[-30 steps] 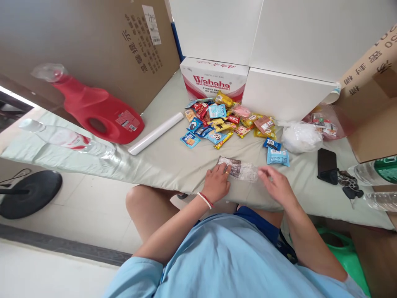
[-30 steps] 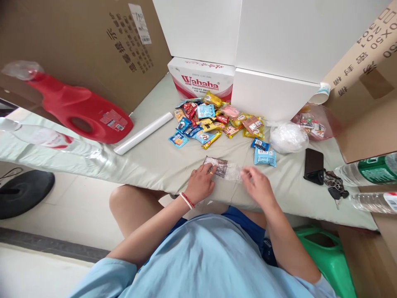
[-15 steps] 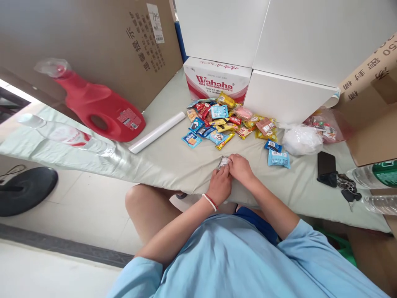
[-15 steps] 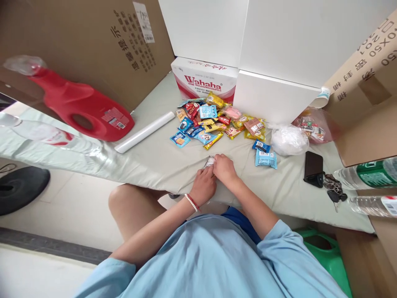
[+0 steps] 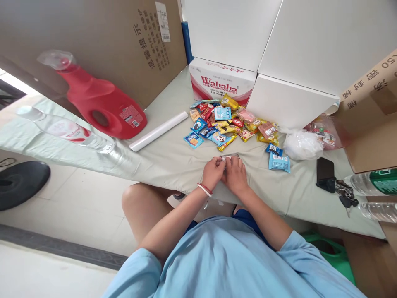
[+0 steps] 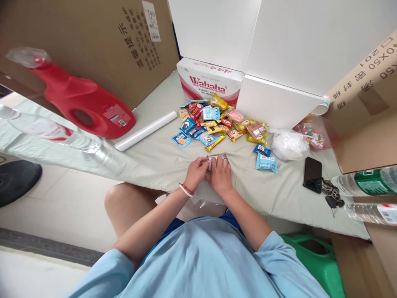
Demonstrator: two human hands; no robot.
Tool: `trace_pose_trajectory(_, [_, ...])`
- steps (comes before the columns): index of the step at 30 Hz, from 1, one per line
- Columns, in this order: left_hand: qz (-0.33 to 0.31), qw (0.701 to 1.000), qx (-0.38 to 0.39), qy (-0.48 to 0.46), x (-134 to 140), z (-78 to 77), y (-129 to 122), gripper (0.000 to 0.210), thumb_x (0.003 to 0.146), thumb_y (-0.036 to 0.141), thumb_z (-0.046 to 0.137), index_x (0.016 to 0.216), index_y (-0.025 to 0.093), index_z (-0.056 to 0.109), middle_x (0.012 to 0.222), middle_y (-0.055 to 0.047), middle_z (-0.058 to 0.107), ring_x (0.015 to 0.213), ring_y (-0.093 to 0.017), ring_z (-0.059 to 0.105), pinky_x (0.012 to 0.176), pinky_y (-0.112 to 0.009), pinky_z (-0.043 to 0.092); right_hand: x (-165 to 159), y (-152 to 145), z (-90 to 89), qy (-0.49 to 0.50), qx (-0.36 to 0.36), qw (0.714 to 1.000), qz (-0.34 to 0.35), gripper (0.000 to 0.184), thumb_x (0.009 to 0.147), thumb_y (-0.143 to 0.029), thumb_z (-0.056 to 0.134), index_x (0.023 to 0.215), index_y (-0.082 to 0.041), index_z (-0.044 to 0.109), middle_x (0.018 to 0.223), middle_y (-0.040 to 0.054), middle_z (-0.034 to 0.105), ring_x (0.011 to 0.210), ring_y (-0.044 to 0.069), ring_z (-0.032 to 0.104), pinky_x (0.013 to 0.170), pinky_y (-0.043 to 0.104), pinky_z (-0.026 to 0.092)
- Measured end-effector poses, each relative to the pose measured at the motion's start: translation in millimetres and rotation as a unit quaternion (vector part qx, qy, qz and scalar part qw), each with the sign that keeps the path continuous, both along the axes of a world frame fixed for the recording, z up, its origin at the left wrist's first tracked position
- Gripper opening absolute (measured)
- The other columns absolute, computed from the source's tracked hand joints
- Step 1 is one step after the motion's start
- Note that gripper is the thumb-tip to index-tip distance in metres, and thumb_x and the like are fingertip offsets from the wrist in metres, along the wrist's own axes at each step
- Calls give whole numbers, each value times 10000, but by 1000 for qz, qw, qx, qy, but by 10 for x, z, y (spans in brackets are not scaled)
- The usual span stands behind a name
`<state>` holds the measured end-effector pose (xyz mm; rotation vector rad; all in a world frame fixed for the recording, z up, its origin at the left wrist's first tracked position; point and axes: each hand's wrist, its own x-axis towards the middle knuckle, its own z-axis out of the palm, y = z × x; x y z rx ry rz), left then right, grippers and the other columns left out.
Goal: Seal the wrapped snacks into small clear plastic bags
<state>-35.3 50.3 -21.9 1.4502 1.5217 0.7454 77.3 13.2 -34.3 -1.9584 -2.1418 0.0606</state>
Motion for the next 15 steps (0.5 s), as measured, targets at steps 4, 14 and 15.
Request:
trace_pose_trajectory(4, [-13,990,13,-143,76,66,-78,250,827,250,614,1044,179,716,946,-66,780,894,-213,721,875,-339,546,153,106,64,39,22,998,-45,196,968,-232,532,1125,-203,646,1127,161,613,1030,323,497,863,431,436])
trace_pose_trajectory(14, [20,996,5,-92,-589,-234,-224,386,851,458,613,1101,165,638,971,-84,770,887,-226,720,896,-389,549,2018,-34,439,583,60,797,-146,603,765,-445,777,1300,-293,544,1103,39,677,898,221,649,801,381,550])
trace_pose_trajectory(15, [5,998,17,-63,-628,-286,-238,386,869,466,592,1117,174,638,984,-80,771,903,-229,721,902,-390,548,2293,-28,491,600,80,781,-154,569,773,-440,765,1281,-297,553,1134,47,673,902,217,653,786,375,551])
